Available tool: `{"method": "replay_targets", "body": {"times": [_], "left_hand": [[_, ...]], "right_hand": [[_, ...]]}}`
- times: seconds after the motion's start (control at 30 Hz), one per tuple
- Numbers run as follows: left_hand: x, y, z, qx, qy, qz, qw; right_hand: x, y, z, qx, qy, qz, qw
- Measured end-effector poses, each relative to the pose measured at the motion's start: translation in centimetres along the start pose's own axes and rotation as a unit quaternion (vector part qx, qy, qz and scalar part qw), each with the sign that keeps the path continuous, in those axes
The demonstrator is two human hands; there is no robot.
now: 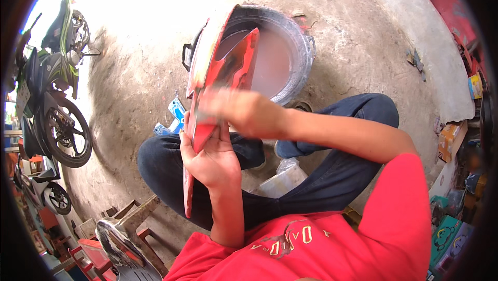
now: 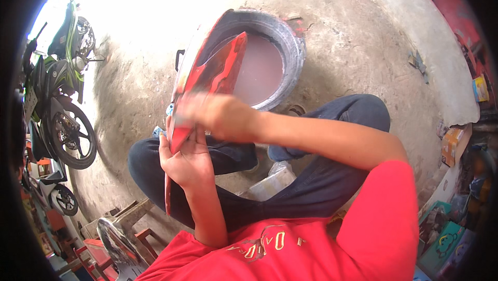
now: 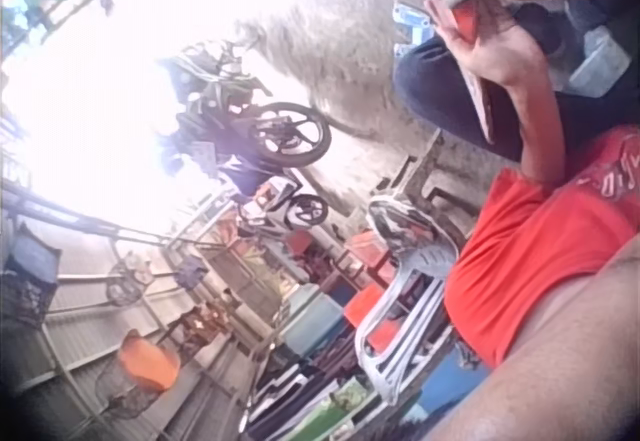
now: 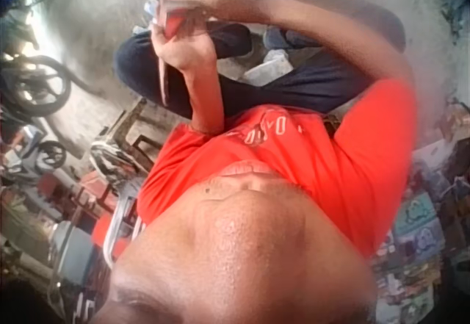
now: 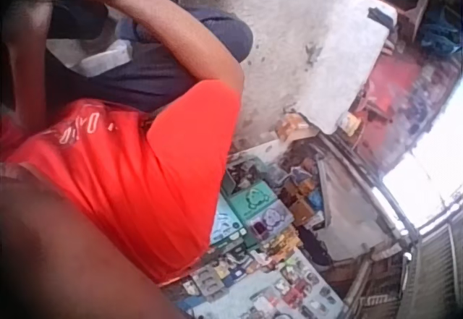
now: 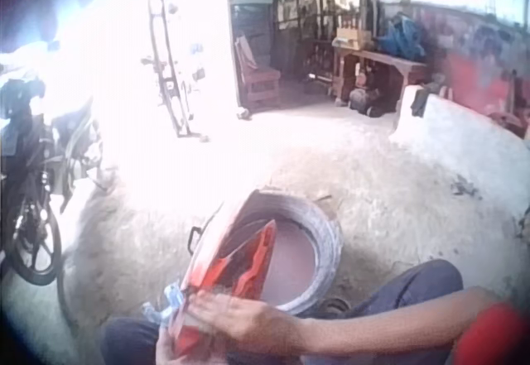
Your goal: The person sands a red motorcycle fairing with sandpaper and wets the paper in a bucket of water.
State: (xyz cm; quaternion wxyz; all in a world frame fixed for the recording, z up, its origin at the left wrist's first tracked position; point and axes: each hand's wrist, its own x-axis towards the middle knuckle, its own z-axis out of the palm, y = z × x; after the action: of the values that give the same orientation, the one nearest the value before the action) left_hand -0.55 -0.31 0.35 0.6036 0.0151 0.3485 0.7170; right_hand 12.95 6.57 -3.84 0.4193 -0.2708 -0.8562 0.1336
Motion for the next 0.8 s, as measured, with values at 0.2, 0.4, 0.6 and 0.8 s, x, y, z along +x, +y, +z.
{"method": "replay_targets", "body": {"times": [0.2,0.4,0.6,0.8], "left_hand": [[-0.1,-0.2,0.4,0.01,-0.013,-0.004,1.0],[-0.2,0.1,0.3,0.004,-0.011,-0.015,1.0],[0.0,0.1,0.5,-0.002,-0.004,-0.001,1.0],[-0.2,-0.2,0.7,-0.007,-0.011,-0.011,1.0]], "right_hand": [[0.4,7.7,-2.0,0.067,-0.037,0.428,0.901],[-1.2,1.5,-1.0,0.043,-0.009,-0.02,0.999],[-1.2,3.9,-0.5,-0.019,0.039,0.169,0.985],[-2.0,3.3,-1.2,-0.034,0.002,0.068,0.997]]}}
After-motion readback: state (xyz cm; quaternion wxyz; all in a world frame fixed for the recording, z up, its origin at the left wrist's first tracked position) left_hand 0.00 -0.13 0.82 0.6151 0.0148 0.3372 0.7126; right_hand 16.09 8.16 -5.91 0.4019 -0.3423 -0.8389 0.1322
